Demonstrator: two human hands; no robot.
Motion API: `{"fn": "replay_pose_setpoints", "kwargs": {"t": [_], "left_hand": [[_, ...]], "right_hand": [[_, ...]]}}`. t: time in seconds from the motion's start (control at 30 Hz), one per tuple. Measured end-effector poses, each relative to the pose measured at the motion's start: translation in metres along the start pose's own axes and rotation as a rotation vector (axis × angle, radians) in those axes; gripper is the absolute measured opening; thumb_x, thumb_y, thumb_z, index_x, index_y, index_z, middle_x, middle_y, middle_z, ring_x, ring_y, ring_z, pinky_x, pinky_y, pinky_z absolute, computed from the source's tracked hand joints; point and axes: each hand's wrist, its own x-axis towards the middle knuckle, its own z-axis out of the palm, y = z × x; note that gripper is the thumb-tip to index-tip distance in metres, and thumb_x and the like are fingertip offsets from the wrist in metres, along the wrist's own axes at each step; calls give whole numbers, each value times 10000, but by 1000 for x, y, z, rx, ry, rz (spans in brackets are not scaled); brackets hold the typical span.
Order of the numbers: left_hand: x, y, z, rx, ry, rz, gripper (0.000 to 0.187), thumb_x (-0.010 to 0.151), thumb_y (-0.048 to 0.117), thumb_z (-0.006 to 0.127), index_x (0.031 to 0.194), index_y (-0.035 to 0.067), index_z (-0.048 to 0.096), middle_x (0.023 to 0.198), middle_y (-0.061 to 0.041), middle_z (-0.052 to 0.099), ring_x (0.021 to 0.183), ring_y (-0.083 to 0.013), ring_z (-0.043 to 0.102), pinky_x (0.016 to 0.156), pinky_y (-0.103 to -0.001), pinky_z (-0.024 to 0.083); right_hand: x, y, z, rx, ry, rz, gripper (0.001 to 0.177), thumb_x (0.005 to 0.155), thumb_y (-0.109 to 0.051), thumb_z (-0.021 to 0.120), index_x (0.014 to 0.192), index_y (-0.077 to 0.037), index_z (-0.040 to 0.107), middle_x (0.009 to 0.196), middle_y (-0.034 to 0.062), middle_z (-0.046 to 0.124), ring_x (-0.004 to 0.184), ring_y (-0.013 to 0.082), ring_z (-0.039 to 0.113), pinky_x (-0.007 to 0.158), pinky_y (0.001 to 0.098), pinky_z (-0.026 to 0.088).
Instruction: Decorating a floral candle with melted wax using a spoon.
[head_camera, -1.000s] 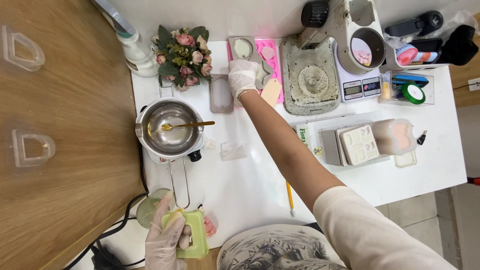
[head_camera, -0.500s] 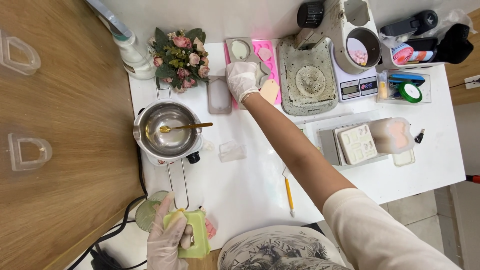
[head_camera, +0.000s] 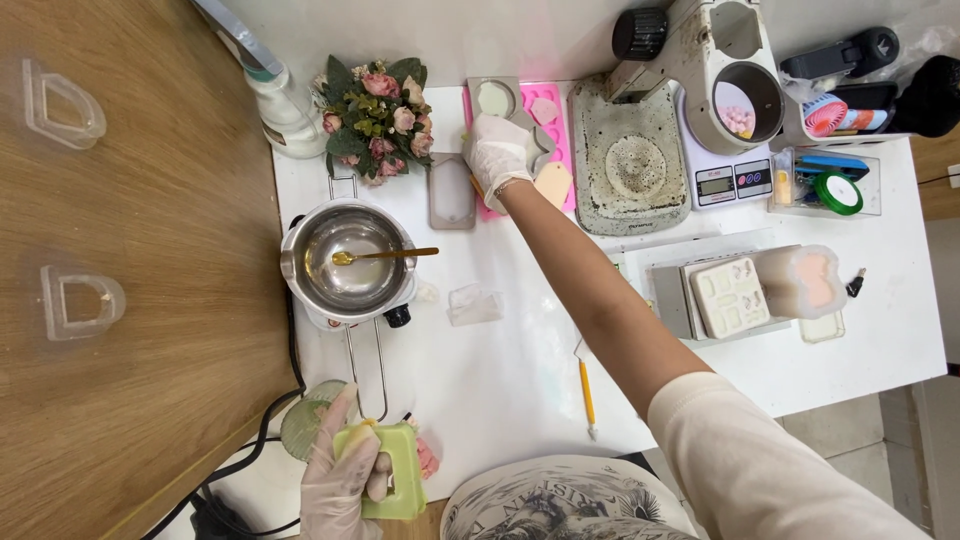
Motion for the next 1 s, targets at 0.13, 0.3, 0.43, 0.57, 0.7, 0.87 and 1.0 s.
{"fn": "replay_pose_setpoints", "kwargs": {"t": [0.13, 0.3, 0.43, 0.57, 0.7, 0.87, 1.0], "left_hand": [[3, -4, -3, -26, -8, 16, 757, 822, 74, 741, 1538, 103, 496, 708, -83, 652, 503, -79, 538, 439, -188, 450], [-5, 3, 4, -23, -4, 23, 791, 803, 51, 738, 1548, 95, 476, 755, -80, 685, 555, -62, 547, 449, -169, 430], [-22, 18, 40, -94, 7, -61, 810, 811, 45, 725, 1568, 128, 452, 731, -49, 642, 577, -70, 568, 494, -190, 500], [-35, 29, 90, -9, -131, -43, 767, 823, 65, 708, 1539, 74, 435, 796, -44, 687, 615, -87, 606, 502, -219, 520], [-25, 9, 118, 39, -341, -28, 820, 814, 130, 786, 1539, 71, 408, 778, -48, 673, 599, -77, 584, 567, -234, 549], [-30, -4, 136, 5, -386, -40, 627, 849, 181, 803, 1387, 11, 530, 819, -46, 673, 622, -65, 588, 601, -241, 540], [-37, -8, 133, 62, -334, 41, 430, 868, 187, 792, 1209, -15, 624, 819, -57, 674, 609, -67, 578, 623, -256, 562]], "right_hand": [[-13, -17, -52, 93, -134, 9, 207, 889, -276, 724, 879, -75, 770, 857, 184, 723, 755, 339, 692, 681, 414, 548], [-57, -1, -126, 937, -363, 220, 176, 926, -165, 705, 1016, -20, 747, 818, 47, 727, 605, 56, 571, 584, 231, 505], [-118, 25, -167, 1215, -408, 140, 164, 969, -109, 697, 1026, 43, 725, 885, 100, 735, 668, 104, 652, 626, 236, 548], [-181, 41, -177, 1530, -505, 133, 170, 936, -9, 690, 1083, 65, 648, 971, 148, 737, 750, 197, 744, 691, 296, 626], [-243, 28, -201, 1508, -557, 195, 300, 876, 26, 677, 1174, 54, 651, 977, 147, 748, 807, 198, 743, 701, 304, 622], [-283, 13, -217, 1355, -634, 152, 290, 905, -20, 678, 1181, 68, 686, 1009, 118, 760, 894, 162, 719, 767, 277, 581], [-293, 3, -215, 1207, -675, 145, 297, 930, -94, 688, 1180, 64, 722, 1004, 102, 772, 839, 125, 680, 794, 259, 565]]}}
